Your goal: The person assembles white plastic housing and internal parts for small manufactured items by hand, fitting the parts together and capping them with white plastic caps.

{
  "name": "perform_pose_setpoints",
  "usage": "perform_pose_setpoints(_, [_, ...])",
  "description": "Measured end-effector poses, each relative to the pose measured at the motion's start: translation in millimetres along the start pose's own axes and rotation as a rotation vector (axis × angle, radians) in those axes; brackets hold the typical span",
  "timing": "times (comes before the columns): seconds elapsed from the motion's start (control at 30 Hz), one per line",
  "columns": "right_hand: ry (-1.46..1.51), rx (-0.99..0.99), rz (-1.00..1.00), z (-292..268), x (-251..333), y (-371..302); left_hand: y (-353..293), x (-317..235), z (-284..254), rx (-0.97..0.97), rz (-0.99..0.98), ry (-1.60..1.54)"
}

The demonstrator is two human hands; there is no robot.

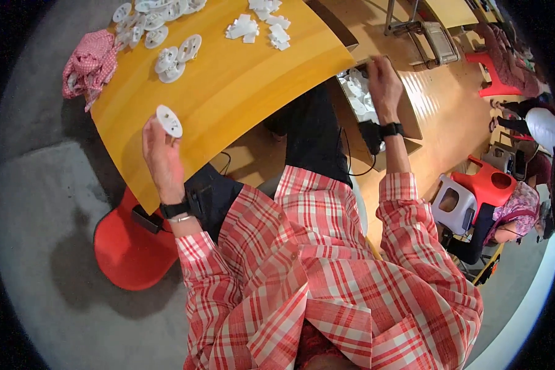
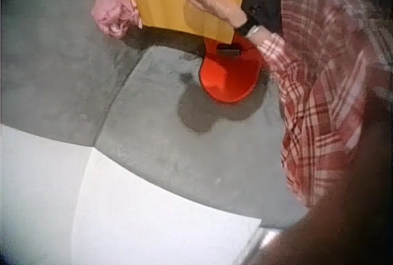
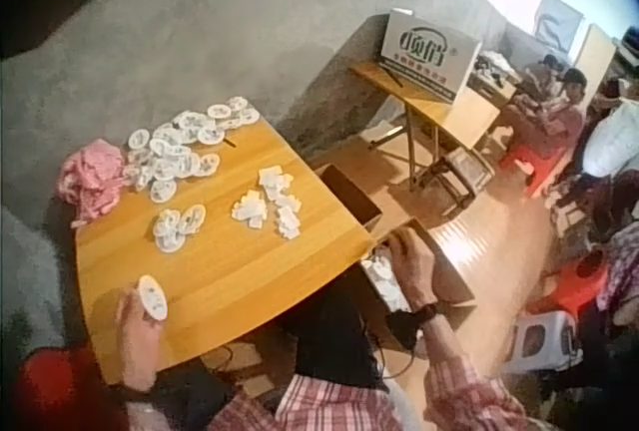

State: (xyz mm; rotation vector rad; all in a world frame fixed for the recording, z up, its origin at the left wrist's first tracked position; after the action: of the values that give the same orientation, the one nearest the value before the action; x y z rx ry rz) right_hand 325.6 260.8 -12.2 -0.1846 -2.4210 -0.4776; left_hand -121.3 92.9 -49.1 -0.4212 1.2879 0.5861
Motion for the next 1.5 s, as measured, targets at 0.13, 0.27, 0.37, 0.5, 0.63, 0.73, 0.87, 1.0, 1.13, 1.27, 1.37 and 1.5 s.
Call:
perform_pose_setpoints(0.13, [0.127,0.188,-0.368,47,91,-5,-23,4,17,0.012,-0.164,-0.409])
perform_pose_setpoints(0.27, [-0.11,0.357,-0.562,106,132,-22,-47,9,23,0.042,-0.234,-0.455])
perform_pose_setpoints(0.37, [-0.174,0.292,-0.573,119,140,-30,-56,8,31,0.088,-0.248,-0.464])
perform_pose_setpoints(0.5, [-0.227,0.27,-0.594,120,146,-46,-58,6,37,0.091,-0.274,-0.521])
perform_pose_setpoints(0.63, [-0.187,0.376,-0.641,117,151,-72,-60,10,38,0.093,-0.298,-0.538])
perform_pose_setpoints(0.73, [-0.109,0.457,-0.665,117,154,-86,-60,11,39,0.1,-0.31,-0.541])
perform_pose_setpoints(0.87, [0.004,0.449,-0.608,112,154,-76,-61,12,40,0.103,-0.324,-0.528])
perform_pose_setpoints(1.0, [0.01,0.413,-0.508,122,152,-49,-61,16,39,0.113,-0.348,-0.596])
perform_pose_setpoints(1.13, [-0.03,0.37,-0.511,129,167,-51,-63,18,42,0.11,-0.363,-0.613])
perform_pose_setpoints(1.27, [-0.223,0.356,-0.45,139,175,-57,-65,16,49,0.136,-0.373,-0.639])
perform_pose_setpoints(1.37, [-0.278,0.32,-0.471,144,178,-58,-67,15,52,0.163,-0.392,-0.676])
perform_pose_setpoints(1.5, [-0.273,0.333,-0.579,151,184,-64,-68,11,50,0.175,-0.418,-0.781])
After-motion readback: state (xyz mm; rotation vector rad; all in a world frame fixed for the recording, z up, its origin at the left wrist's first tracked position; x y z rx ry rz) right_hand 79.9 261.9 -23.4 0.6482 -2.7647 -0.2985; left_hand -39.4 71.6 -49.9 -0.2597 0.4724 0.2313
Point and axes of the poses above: each hand's wrist, its own y-axis towards the middle knuckle, its own z-axis out of the palm, x = y × z, the point moved 9 cm from there along y, towards the middle knuckle, and after that the axes turned 13 degrees about z, right-handed, at the moved point
